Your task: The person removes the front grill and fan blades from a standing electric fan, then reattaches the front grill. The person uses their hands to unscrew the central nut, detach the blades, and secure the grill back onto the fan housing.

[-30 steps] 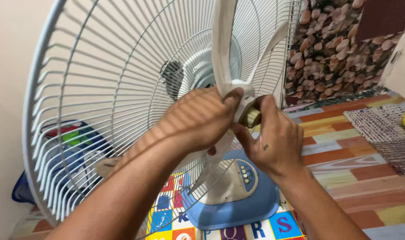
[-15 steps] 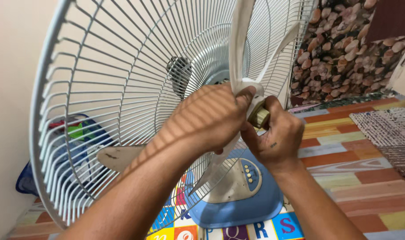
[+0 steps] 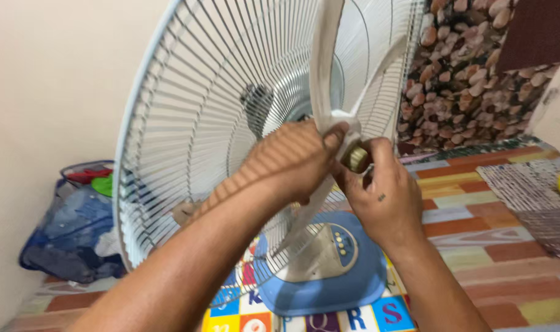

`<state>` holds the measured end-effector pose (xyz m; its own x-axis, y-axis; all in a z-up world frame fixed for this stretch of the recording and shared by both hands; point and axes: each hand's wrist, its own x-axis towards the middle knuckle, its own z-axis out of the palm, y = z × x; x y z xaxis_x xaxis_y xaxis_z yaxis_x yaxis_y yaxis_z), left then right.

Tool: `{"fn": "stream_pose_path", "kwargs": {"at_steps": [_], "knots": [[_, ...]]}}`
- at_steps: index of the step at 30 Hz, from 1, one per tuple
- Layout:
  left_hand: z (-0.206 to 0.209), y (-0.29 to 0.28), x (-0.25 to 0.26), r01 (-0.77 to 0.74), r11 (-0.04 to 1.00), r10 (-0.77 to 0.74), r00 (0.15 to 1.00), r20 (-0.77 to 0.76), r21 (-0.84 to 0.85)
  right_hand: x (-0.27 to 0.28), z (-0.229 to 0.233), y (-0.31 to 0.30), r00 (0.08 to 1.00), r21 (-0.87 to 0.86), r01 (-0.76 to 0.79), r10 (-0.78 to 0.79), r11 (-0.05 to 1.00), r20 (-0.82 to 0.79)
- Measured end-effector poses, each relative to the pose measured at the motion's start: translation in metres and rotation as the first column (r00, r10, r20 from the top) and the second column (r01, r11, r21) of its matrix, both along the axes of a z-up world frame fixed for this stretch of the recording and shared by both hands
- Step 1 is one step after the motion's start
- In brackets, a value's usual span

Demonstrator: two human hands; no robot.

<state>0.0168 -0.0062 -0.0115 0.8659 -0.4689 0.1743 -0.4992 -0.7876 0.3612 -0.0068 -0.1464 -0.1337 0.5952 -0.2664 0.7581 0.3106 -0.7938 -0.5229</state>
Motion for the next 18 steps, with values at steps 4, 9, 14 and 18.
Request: {"fn": "stream_pose_path", "kwargs": {"at_steps": [4, 9, 14, 18], "knots": [[-0.002, -0.003, -0.002, -0.090, 0.996, 0.091, 0.995, -0.048, 0.028, -0.005, 0.000, 0.006, 0.985, 0.086, -0.128, 0.117, 0.988, 0.125], [-0.009, -0.004, -0.002, -0.109, 0.994, 0.110, 0.992, 0.064, -0.013, -0.001, 0.000, 0.006, 0.976, 0.167, -0.148, 0.116, 0.975, 0.184], [-0.014, -0.004, 0.000, -0.124, 0.992, 0.125, 0.992, 0.009, -0.020, 0.007, -0.012, 0.003, 0.993, 0.117, 0.013, -0.027, 0.993, 0.119], [-0.018, -0.007, -0.004, -0.065, 0.993, 0.072, 0.995, 0.063, -0.099, 0.015, -0.023, 0.005, 0.986, 0.103, 0.131, -0.140, 0.986, 0.095]]}}
